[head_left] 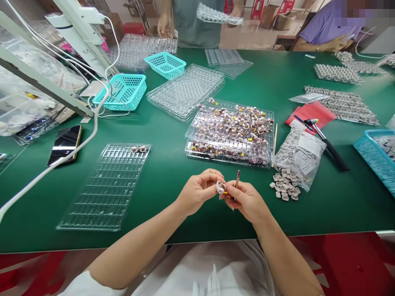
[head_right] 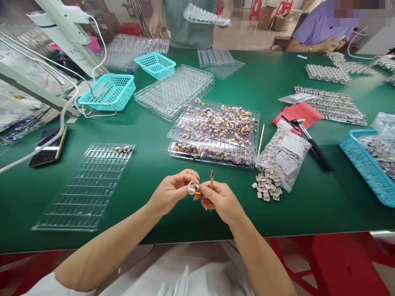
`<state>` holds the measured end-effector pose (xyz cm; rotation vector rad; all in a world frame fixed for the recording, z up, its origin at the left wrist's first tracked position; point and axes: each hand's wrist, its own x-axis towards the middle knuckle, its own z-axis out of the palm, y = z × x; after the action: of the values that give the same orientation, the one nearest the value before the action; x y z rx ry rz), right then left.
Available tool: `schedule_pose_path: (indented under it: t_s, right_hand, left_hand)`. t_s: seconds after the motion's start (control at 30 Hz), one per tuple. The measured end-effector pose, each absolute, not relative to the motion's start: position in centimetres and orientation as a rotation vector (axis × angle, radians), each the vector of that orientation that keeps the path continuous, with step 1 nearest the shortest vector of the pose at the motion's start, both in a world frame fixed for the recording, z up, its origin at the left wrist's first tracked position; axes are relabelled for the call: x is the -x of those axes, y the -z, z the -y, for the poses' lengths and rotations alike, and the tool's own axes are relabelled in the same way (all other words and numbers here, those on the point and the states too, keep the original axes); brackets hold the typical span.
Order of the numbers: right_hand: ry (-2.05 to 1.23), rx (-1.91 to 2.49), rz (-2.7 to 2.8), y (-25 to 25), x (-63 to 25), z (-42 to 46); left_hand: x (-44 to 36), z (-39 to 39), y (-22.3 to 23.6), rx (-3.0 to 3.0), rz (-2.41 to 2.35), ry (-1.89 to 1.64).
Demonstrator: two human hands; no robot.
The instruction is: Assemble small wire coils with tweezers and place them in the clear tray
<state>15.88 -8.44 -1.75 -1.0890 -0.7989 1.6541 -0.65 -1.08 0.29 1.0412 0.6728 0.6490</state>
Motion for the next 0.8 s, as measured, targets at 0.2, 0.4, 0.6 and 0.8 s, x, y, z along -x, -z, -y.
schedule_pose_path:
  t_s: [0.2, 0.4, 0.6, 0.8]
  right_hand:
    - [-1.861, 0.963, 0.711, 1.2, -15.7, 8.4]
    - [-1.884, 0.951, 0.625, 1.6, -15.8, 8.3]
    - [-1.645, 1.086, 0.694, 1.6, -15.4, 8.4]
    - [-1.303, 1.235, 0.867, 1.3, -14.7, 9.0]
  left_hand:
    - [0.8, 1.3, 0.1, -1.21, -0.681, -0.659]
    - [0.8, 1.4, 0.5, -1.458, -0.694, -0.774]
    - [0.6, 2.0, 0.7, -1.514, -0.822, -0.837]
    - [0.5, 2.5, 1.3, -1.234, -0.792, -0.851]
